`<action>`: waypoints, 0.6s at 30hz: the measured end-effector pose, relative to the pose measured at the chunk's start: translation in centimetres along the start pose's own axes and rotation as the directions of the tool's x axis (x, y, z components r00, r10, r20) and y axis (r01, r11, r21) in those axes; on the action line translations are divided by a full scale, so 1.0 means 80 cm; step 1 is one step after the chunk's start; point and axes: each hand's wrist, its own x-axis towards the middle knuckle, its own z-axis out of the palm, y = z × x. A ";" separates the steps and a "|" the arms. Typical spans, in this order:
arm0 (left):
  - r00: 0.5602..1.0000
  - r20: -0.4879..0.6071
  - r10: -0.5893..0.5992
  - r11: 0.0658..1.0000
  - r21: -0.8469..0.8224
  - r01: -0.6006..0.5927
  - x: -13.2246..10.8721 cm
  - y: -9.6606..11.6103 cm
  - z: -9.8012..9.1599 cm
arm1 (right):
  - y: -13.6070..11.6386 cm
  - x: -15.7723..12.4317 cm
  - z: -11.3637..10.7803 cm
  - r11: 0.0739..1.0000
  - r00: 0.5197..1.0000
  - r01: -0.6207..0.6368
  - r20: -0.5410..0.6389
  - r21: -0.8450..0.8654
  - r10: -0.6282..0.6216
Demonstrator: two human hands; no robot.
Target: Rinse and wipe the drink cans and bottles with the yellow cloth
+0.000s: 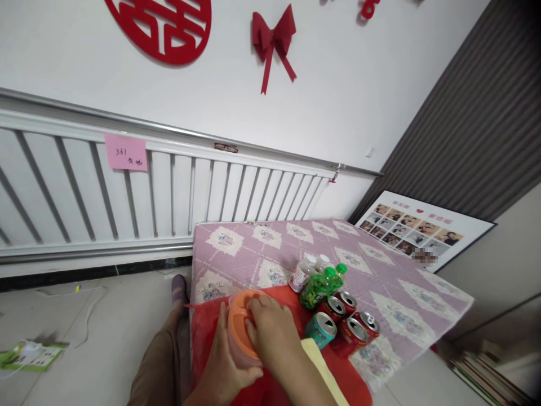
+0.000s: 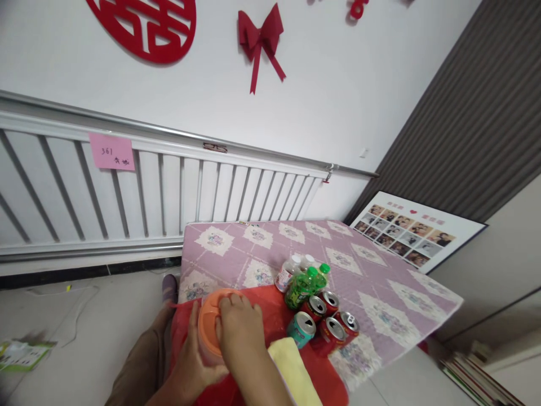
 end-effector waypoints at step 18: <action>0.999 0.022 -0.047 0.999 0.001 0.047 -0.001 -0.002 -0.003 | 0.018 0.005 0.023 0.973 0.986 0.119 -0.139 0.199 -0.092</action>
